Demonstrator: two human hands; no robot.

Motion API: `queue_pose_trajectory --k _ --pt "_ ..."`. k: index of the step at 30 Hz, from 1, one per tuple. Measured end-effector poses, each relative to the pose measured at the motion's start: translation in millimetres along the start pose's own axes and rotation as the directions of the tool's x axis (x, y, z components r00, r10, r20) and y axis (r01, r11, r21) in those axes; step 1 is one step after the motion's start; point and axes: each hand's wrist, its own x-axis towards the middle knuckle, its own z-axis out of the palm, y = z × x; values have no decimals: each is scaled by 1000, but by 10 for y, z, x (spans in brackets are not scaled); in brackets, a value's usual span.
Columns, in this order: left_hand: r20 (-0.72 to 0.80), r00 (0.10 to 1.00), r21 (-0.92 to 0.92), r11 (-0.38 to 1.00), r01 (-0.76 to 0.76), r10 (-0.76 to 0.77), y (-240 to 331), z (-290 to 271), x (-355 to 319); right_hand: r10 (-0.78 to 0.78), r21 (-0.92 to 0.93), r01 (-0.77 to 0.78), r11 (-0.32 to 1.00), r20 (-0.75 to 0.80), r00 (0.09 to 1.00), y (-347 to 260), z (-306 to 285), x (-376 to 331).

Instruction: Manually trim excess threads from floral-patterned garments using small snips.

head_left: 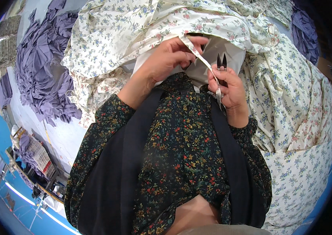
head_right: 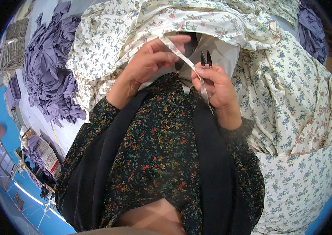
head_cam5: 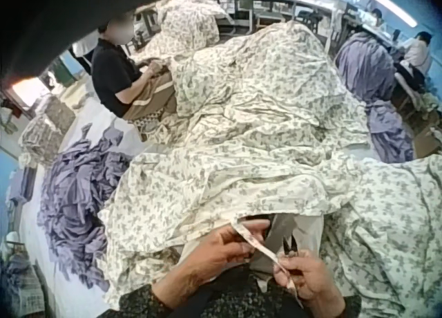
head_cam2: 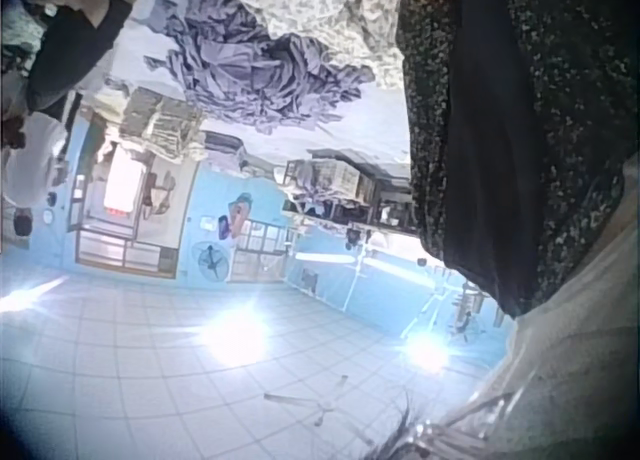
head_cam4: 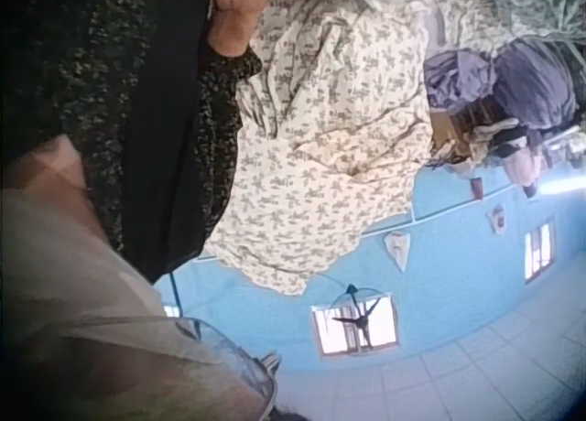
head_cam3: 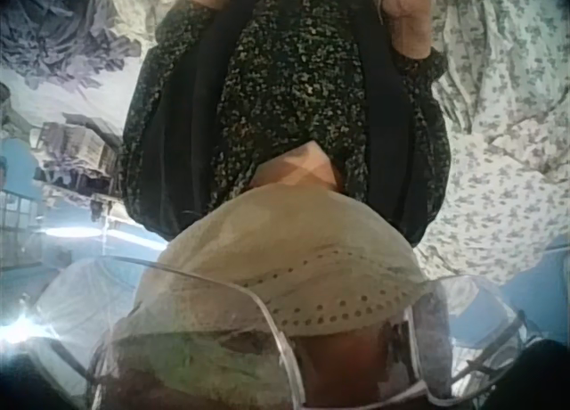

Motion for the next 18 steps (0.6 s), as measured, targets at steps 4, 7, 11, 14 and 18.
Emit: queue_pose_trajectory --k 4,7,11,14,18 --pt "13 997 -78 994 80 -80 -106 60 -37 73 -59 -72 996 0 997 1 -15 27" --pt "-131 985 16 994 112 -109 -148 109 -19 -517 -590 348 729 -140 844 134 207 159" --pt "-204 967 -2 988 155 -152 -169 144 -32 -664 -862 344 373 12 748 173 117 259" --pt "-233 958 -15 986 167 -166 -158 166 -30 -696 -927 302 221 67 715 166 194 258" --pt "-228 957 -28 984 175 -177 -155 191 -24 -751 -955 284 85 126 648 173 215 253"
